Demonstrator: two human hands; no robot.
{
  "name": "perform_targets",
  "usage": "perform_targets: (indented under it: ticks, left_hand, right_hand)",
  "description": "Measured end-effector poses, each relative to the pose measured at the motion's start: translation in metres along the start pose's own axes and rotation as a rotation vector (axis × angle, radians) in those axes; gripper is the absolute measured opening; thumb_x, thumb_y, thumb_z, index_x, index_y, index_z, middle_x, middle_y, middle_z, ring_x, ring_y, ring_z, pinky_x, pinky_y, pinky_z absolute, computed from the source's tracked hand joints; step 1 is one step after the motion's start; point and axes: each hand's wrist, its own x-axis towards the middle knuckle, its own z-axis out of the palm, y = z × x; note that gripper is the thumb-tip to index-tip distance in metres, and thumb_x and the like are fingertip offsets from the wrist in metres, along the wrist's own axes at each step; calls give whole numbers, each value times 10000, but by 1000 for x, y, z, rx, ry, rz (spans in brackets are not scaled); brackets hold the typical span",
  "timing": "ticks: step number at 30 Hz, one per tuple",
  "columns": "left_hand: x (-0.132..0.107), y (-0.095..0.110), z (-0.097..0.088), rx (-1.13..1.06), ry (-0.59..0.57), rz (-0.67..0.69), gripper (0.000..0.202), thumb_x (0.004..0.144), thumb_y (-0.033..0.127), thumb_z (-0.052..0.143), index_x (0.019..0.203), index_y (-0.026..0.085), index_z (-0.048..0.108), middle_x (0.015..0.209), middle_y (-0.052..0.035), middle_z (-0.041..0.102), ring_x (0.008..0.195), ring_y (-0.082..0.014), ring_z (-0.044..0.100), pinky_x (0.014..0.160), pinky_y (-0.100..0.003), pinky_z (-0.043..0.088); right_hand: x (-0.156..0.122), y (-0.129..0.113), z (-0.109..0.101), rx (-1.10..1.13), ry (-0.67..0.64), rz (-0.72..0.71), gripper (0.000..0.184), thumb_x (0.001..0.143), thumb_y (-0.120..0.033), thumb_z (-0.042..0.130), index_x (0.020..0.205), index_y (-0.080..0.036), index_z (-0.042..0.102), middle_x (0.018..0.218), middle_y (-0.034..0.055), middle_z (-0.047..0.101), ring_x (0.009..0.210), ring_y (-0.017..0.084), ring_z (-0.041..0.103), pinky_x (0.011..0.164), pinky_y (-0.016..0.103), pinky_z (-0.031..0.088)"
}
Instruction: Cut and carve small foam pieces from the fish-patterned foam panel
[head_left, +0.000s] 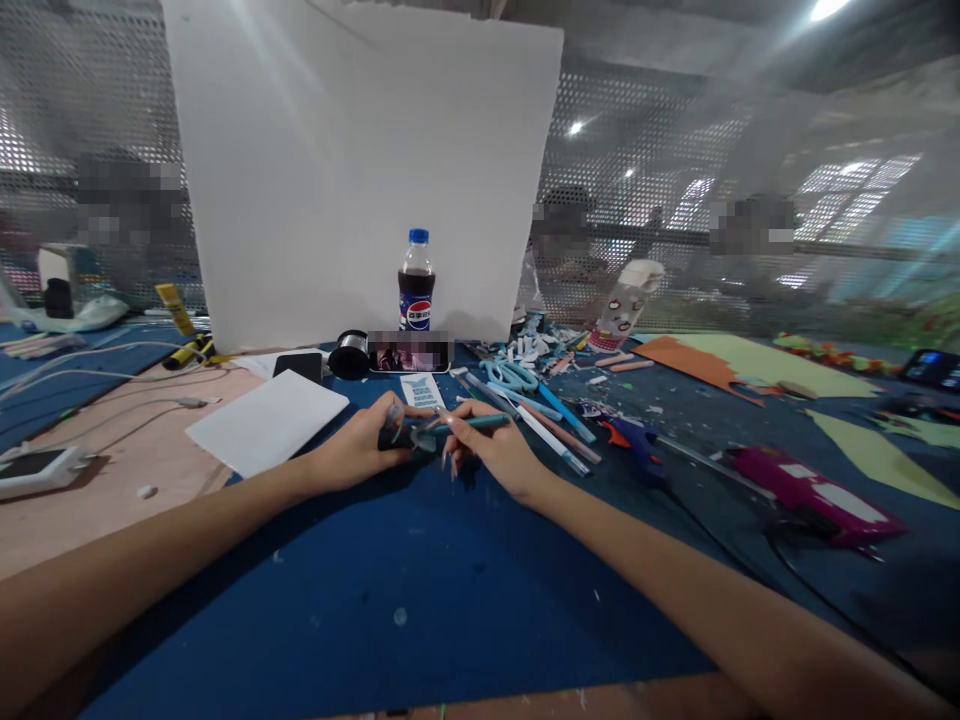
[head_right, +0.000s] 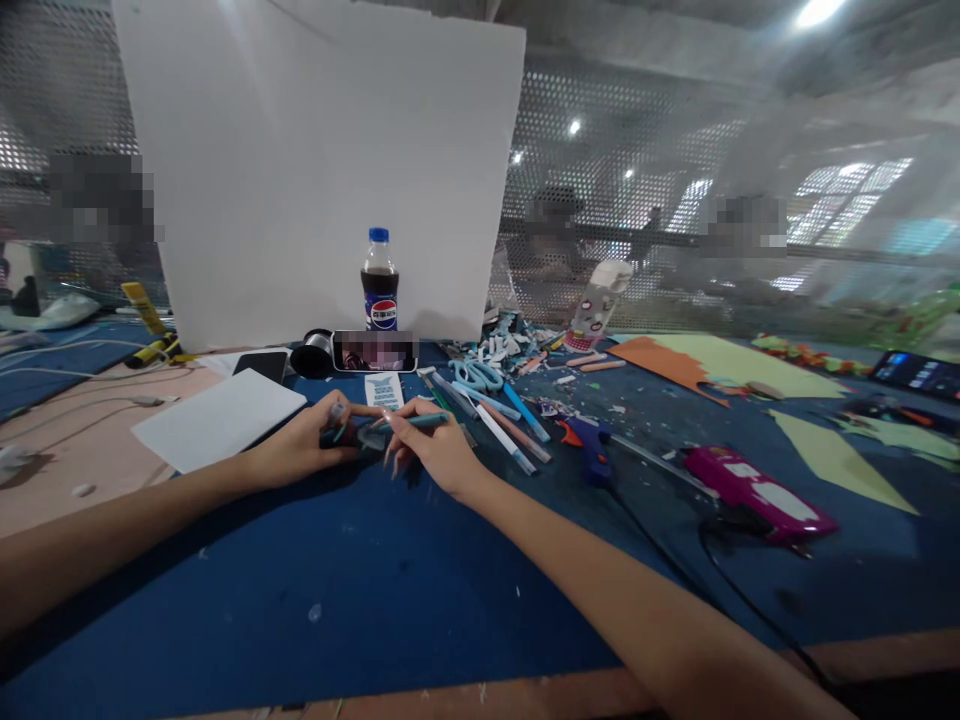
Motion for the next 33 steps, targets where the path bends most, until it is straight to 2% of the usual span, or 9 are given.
perform_targets:
  ticks: [3, 9, 13, 17, 19, 23, 28, 33]
  left_hand:
    - [-1, 5, -2, -6, 34, -39, 304, 710, 179, 633, 797, 202, 342, 1227, -114, 512, 1088, -249, 495, 855, -390, 413]
    - [0, 4, -3, -353, -87, -21, 341, 708, 138, 645, 811, 206, 328, 1326, -128, 425, 1220, -256, 411, 962, -427, 355]
    - [1, 2, -1, -392, -46, -20, 340, 741, 169, 625, 740, 211, 287, 1229, -118, 523, 1148, -242, 485, 901, -401, 392]
    - [2, 2, -1, -268, 36, -36, 290, 805, 223, 541, 697, 210, 272, 1108, -116, 603, 995, -210, 567, 774, -346, 425]
    - [3, 1, -2, -265, 61, -18, 292, 807, 222, 538, 689, 212, 272, 1037, -95, 638, 970, -203, 578, 798, -357, 414]
    - [5, 1, -3, -418, 75, -29, 308, 773, 204, 586, 699, 213, 287, 948, -54, 666, 997, -211, 588, 859, -392, 403]
    - [5, -1, -3, -479, 62, -74, 356, 728, 214, 641, 699, 211, 286, 914, -59, 678, 950, -233, 621, 817, -398, 433]
    - [4, -2, -3, -549, 36, -52, 381, 702, 206, 671, 718, 204, 291, 915, -65, 676, 913, -231, 631, 781, -377, 437]
  right_hand:
    - [0, 1, 1, 158, 33, 31, 231, 789, -391, 582, 743, -179, 503, 580, -21, 578, 478, 110, 556, 463, 265, 497]
    - [0, 1, 0, 311, 92, 50, 236, 775, -381, 605, 719, -181, 492, 571, -23, 574, 508, 106, 551, 473, 241, 471]
    - [-1, 1, 3, 347, 103, 82, 242, 750, -370, 635, 704, -177, 496, 590, -16, 596, 537, 109, 568, 518, 254, 491]
    - [-3, 0, 8, 372, 78, 109, 252, 728, -363, 659, 701, -172, 497, 610, -9, 615, 546, 115, 585, 554, 288, 516]
    - [-3, 0, 9, 392, 58, 115, 254, 732, -368, 654, 712, -173, 493, 617, -8, 621, 546, 118, 592, 564, 302, 523]
    - [-4, 1, 9, 463, 25, 139, 245, 753, -359, 636, 710, -175, 480, 617, -11, 624, 553, 111, 596, 581, 292, 528]
    - [-5, 0, 11, 502, -35, 192, 238, 752, -344, 645, 712, -175, 482, 617, -15, 619, 567, 111, 608, 596, 282, 532]
    - [-6, -1, 10, 524, -93, 234, 248, 764, -343, 634, 696, -164, 478, 621, -4, 625, 542, 103, 604, 563, 255, 528]
